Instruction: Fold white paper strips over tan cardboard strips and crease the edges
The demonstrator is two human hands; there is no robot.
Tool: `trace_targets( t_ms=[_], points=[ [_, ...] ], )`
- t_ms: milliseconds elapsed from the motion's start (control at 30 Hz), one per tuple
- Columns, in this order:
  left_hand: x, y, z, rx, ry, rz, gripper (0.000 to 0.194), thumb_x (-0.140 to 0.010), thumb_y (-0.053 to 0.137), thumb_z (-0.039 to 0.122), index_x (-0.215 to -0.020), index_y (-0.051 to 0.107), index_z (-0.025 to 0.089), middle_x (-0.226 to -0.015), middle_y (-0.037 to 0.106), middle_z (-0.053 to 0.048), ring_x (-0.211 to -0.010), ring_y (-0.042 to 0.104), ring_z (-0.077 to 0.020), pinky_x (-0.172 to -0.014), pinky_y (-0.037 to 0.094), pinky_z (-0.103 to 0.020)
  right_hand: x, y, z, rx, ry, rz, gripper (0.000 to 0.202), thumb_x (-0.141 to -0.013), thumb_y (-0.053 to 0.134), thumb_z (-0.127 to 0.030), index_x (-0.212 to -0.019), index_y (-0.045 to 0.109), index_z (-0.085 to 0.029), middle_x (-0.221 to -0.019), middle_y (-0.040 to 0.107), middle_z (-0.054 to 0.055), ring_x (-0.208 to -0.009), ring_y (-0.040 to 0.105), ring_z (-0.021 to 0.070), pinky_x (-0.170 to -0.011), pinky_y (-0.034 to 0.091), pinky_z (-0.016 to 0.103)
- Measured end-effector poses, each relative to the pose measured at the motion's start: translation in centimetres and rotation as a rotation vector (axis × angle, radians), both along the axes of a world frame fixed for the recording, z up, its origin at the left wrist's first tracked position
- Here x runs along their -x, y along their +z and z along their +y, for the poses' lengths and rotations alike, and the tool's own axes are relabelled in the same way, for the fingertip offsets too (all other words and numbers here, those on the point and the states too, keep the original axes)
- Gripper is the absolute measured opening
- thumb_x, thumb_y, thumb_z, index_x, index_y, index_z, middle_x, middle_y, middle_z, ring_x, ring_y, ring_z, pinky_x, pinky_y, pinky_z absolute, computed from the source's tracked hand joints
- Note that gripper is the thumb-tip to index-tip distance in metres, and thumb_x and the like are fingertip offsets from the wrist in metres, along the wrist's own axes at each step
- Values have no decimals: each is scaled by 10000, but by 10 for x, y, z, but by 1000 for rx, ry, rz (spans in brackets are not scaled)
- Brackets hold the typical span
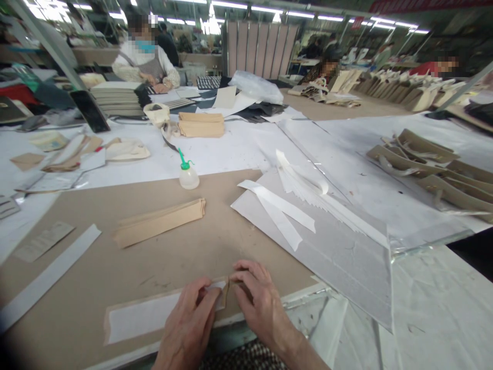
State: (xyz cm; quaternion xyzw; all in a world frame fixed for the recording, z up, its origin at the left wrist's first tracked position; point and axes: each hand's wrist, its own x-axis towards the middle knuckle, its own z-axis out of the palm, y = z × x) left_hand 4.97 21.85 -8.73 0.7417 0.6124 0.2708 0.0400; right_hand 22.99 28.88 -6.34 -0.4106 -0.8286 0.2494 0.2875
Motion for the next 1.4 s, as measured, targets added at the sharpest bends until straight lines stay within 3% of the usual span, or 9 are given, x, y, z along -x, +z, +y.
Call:
trace_targets(
  t_ms=[133,333,733,1033,1400],
  points=[
    [1,-1,-1,7,-18,-7,296,-944,468,92,-1168,617,216,-1084,612,-76,-915,607,-177,-766,548,-266,-2,-7,-10,-77,-31,59,256,-962,445,-93,-1019,650,-235,-1129,613,88,-1080,606,225,-915,541,368],
    [2,-1,2,-54,-41,-5,266,-950,449,92,-1115,632,192,-1048,622,-80,-908,604,-190,-774,545,-280,3,-3,-18,-155,-14,10,346,-926,429,-21,-1085,650,-236,-1112,600,87,-1038,598,220,-883,537,363],
    [1,2,2,-40,-61,-26,232,-944,469,79,-1099,608,181,-1023,616,-66,-874,573,-216,-766,546,-337,9,-10,-23,-227,32,-143,328,-926,433,-39,-1147,626,-186,-1078,615,108,-993,559,275,-876,504,446],
    [1,3,1,15,-59,-24,221,-930,493,71,-1080,607,186,-1035,610,-67,-894,572,-222,-768,539,-339,6,-17,-22,-130,-28,38,326,-973,449,-39,-1198,598,-223,-1123,562,88,-1031,554,225,-889,507,371],
    [1,-1,0,18,-68,-11,247,-920,507,67,-1121,587,185,-1051,607,-72,-903,569,-232,-793,545,-363,11,-14,-28,-286,-3,-264,399,-879,463,-10,-1224,596,-161,-1141,625,114,-1063,551,292,-936,513,445]
  ],
)
